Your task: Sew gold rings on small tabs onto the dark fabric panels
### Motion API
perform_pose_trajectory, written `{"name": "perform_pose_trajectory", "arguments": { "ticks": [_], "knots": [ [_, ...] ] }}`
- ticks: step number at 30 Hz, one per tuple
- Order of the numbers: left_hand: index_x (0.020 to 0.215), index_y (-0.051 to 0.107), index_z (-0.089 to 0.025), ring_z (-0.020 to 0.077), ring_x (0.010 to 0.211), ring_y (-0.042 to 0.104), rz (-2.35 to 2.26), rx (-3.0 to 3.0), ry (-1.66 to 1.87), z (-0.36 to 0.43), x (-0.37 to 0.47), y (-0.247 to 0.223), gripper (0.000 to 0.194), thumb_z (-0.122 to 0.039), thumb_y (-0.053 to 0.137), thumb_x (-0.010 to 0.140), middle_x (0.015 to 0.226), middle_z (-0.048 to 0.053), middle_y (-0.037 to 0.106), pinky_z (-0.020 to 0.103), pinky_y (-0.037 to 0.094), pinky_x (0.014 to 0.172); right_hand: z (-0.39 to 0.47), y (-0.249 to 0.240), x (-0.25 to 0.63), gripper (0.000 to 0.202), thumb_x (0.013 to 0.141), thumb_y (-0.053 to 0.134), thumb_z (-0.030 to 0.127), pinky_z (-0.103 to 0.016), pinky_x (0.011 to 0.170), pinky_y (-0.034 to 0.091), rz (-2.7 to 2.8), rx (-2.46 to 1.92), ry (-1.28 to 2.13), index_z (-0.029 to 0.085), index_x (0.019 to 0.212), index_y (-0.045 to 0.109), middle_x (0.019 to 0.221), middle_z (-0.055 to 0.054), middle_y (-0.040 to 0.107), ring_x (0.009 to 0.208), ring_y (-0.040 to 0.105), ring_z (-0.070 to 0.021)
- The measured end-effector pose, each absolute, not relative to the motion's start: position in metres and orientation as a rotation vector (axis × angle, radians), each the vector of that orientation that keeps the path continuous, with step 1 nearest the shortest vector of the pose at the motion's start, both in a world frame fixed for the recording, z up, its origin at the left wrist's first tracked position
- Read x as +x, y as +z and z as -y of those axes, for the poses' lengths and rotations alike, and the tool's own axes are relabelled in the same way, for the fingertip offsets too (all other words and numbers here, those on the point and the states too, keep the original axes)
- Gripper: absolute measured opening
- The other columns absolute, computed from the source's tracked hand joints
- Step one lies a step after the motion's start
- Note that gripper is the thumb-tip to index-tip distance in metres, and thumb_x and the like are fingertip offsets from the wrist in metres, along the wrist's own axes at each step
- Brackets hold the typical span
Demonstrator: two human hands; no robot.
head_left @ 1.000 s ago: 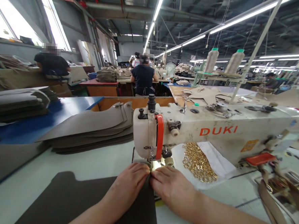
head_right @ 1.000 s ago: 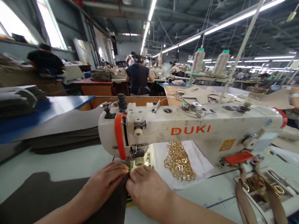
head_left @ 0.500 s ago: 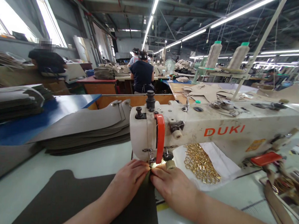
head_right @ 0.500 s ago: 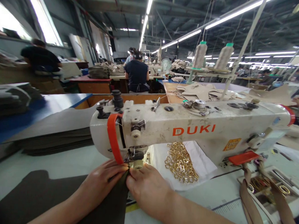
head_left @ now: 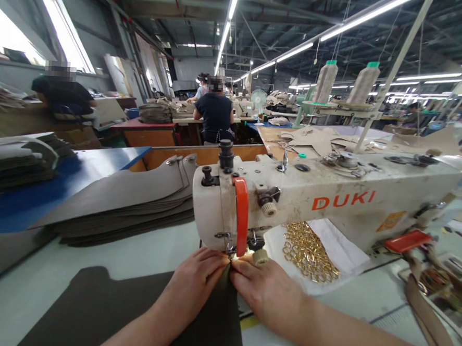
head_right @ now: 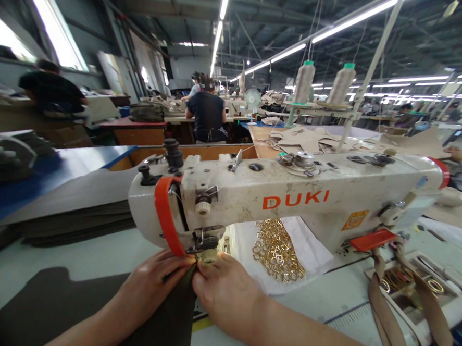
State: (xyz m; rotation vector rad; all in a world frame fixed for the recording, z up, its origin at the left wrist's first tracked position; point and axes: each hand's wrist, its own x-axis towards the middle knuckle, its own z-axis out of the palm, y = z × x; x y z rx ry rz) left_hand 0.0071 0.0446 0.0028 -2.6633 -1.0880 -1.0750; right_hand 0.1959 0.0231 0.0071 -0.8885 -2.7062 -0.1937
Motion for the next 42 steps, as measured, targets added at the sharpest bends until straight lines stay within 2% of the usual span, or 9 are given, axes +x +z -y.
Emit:
{"name": "perform_pose_trajectory", "arguments": {
  "ticks": [4,8,15,22,27,36,42],
  "knots": [
    [0.081,0.067,-0.02,0.0171,0.077,0.067,1.118,-2.664,-1.083,-0.044,0.007,0.002,0.03,-0.023,0.04,0.093,0.079,0.004,0.072,0.028,0.058,0.072,-0.022,0.007,0.196,0.004,0.087,0.055,0.012,-0.035,0.076,0.048,2.695,-0.902,-0.194,0.013,0.091,0.057,0.102,-0.01,0.064,0.088,0.059,-0.0217],
    [0.083,0.067,-0.019,0.017,0.078,0.067,1.111,-2.696,-1.071,-0.041,0.007,0.003,0.029,-0.021,0.04,0.093,0.081,0.005,0.072,0.029,0.058,0.075,-0.021,0.005,0.197,0.005,0.087,0.057,0.012,-0.035,0.082,0.048,2.676,-0.904,-0.18,0.012,0.092,0.058,0.103,-0.01,0.064,0.095,0.059,-0.022],
    [0.101,0.066,-0.014,0.0191,0.097,0.066,1.104,-2.681,-0.813,-0.026,0.0,0.003,0.028,-0.015,0.04,0.091,0.102,0.008,0.072,0.034,0.054,0.09,-0.015,0.003,0.201,0.011,0.091,0.055,0.017,-0.033,0.095,0.042,2.635,-0.813,-0.149,0.013,0.1,0.058,0.109,-0.008,0.063,0.106,0.054,-0.0198],
    [0.105,0.066,-0.008,0.0182,0.101,0.066,0.984,-2.626,-0.588,-0.023,-0.001,0.002,0.036,-0.008,0.033,0.091,0.107,0.012,0.071,0.029,0.051,0.094,-0.015,0.007,0.199,0.008,0.09,0.056,0.015,-0.032,0.093,0.043,2.706,-0.794,-0.158,0.013,0.097,0.059,0.104,-0.007,0.064,0.101,0.056,-0.0191],
    [0.109,0.065,-0.012,0.0175,0.106,0.064,0.978,-2.647,-0.521,-0.025,-0.003,-0.003,0.038,-0.007,0.033,0.089,0.113,0.009,0.069,0.029,0.049,0.096,-0.015,0.011,0.198,0.006,0.088,0.059,0.015,-0.032,0.091,0.044,2.74,-0.793,-0.161,0.012,0.092,0.059,0.098,-0.007,0.064,0.098,0.056,-0.0193],
    [0.107,0.067,-0.016,0.0172,0.106,0.064,1.011,-2.696,-0.639,-0.028,-0.004,-0.002,0.037,-0.009,0.036,0.088,0.111,0.007,0.071,0.029,0.05,0.095,-0.017,0.012,0.197,0.006,0.09,0.054,0.014,-0.03,0.09,0.044,2.742,-0.796,-0.149,0.012,0.089,0.059,0.097,-0.008,0.064,0.098,0.055,-0.0182],
    [0.104,0.068,-0.014,0.0188,0.102,0.066,0.987,-2.677,-0.688,-0.032,-0.003,-0.002,0.035,-0.013,0.036,0.09,0.106,0.009,0.072,0.031,0.051,0.093,-0.02,0.009,0.195,0.005,0.088,0.057,0.014,-0.03,0.092,0.044,2.728,-0.829,-0.146,0.012,0.091,0.059,0.102,-0.008,0.064,0.1,0.055,-0.019]
  ]
}}
